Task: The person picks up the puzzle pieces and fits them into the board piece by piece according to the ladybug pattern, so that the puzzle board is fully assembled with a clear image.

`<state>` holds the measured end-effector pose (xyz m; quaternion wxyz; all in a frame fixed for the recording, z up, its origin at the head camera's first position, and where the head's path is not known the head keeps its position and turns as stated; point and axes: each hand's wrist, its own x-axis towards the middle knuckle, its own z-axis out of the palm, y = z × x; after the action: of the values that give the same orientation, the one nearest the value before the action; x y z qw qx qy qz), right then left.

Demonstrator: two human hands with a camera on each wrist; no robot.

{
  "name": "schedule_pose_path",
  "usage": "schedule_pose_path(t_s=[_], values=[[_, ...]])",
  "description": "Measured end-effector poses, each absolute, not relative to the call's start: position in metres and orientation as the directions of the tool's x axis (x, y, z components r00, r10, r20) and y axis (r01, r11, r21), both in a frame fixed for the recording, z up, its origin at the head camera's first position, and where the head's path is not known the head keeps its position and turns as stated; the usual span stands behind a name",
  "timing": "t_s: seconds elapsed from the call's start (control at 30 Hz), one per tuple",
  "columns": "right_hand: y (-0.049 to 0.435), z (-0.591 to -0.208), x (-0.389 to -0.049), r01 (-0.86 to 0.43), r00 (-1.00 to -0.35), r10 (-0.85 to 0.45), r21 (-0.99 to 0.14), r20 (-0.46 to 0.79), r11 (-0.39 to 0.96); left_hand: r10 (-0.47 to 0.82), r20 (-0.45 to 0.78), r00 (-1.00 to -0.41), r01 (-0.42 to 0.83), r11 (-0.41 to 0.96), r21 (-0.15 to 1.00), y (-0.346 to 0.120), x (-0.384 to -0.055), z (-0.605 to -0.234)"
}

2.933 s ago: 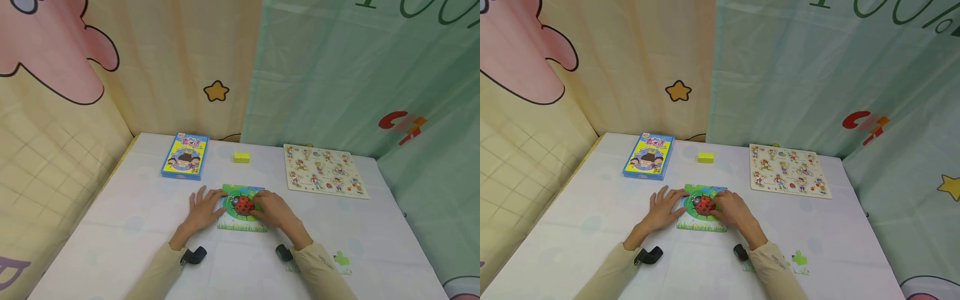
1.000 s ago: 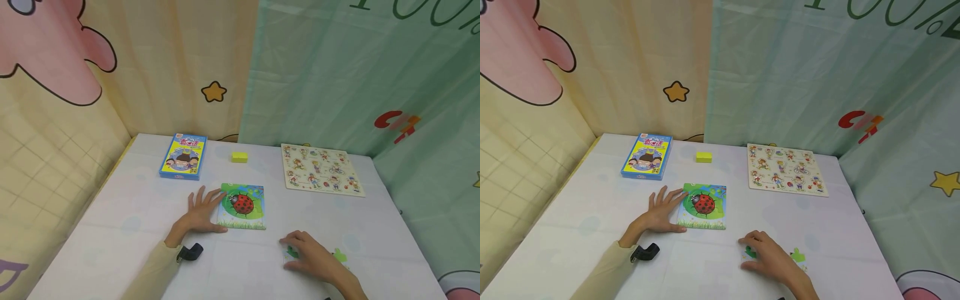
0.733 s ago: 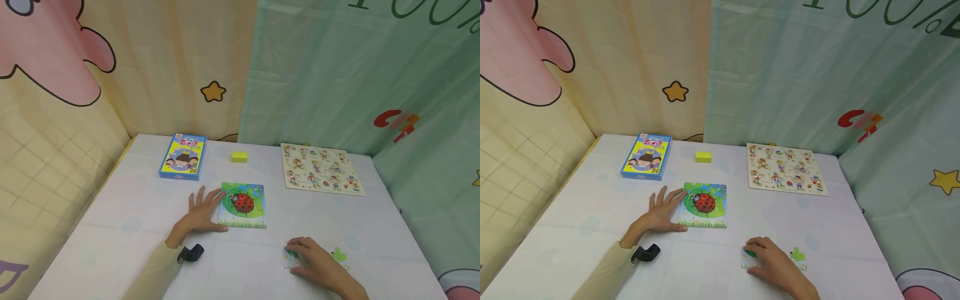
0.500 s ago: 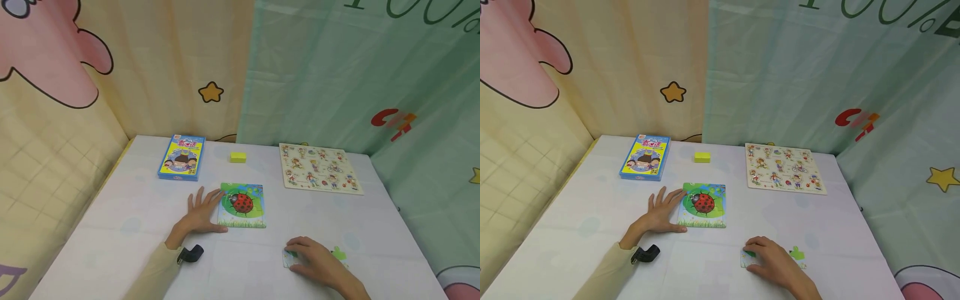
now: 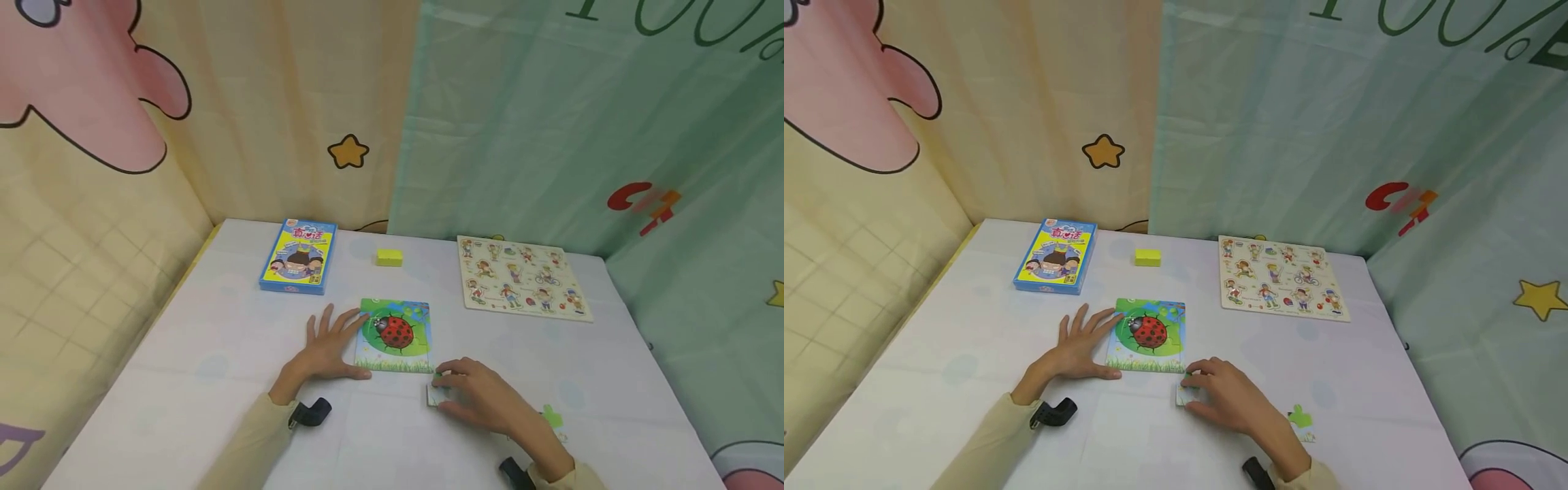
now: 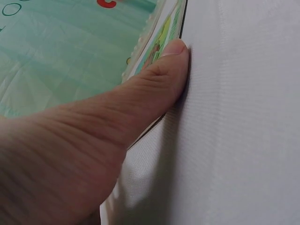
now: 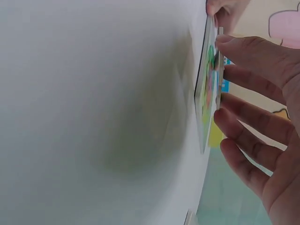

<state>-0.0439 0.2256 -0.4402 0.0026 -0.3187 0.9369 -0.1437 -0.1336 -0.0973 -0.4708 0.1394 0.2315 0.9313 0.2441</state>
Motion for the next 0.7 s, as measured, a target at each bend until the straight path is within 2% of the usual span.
schedule_pose_path(t_s=[0.5, 0.7], values=[[0.146, -0.441, -0.099, -0.62, -0.767, -0.639, -0.318, 0.056, 0.717, 0.501, -0.161, -0.85, 0.366, 0.783, 0.504, -0.096, -0.135, -0.47], [0.131, -0.448, -0.111, -0.64, -0.757, -0.65, -0.281, 0.068, 0.716, 0.501, -0.144, -0.853, 0.361, 0.767, 0.531, -0.097, -0.135, -0.468]])
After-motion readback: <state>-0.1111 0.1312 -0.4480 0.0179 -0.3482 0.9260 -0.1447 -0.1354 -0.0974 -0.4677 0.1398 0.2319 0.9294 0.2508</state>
